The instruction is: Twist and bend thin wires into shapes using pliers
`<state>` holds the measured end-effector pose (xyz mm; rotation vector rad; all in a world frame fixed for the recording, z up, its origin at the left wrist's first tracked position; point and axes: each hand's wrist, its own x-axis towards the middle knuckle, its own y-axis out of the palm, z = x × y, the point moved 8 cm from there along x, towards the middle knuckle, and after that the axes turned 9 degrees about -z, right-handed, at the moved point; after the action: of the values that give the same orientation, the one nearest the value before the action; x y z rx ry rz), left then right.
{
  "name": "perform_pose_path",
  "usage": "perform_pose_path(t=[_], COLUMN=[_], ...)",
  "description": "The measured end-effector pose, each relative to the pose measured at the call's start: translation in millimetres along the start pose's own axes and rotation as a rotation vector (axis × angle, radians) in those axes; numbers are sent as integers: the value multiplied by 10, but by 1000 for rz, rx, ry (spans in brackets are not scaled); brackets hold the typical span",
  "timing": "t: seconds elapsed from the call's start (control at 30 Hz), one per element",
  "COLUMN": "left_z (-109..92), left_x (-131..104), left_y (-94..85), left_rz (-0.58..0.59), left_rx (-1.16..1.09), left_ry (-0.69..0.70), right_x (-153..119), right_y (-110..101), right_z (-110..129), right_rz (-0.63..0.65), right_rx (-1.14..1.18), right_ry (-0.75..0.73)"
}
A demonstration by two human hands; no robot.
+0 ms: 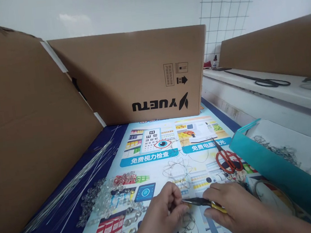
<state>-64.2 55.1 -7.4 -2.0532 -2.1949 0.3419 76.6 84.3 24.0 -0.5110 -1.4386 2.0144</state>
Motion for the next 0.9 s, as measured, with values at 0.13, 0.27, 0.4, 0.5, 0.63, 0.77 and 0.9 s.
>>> perform_pose_path(t=[0.13,0.27,0.4,0.5,0.63,0.77,0.9], left_z=[120,303,384,412,448,435,382], left_x=[31,2,-32,-31,-12,7,2], left_y=[84,250,304,284,277,280,276], left_rz=[1,54,49,14,0,13,45], left_rx=[-360,-481,-521,-527,-533,-537,-495], left_ry=[-102,-226,-283,-283,-253,-212,-235], right_x=[-5,-47,-70,-64,-53,-50,-44], right_y=[55,117,150,174,217,248,238], right_z=[-35,-66,-77,-79,-101,-118,-118], right_rz=[-58,-86,-88,-71,-59,-65,-47], right_rx=[10,-1,67,132,192,230,228], right_ry=[27,51,65,72,101,106,86])
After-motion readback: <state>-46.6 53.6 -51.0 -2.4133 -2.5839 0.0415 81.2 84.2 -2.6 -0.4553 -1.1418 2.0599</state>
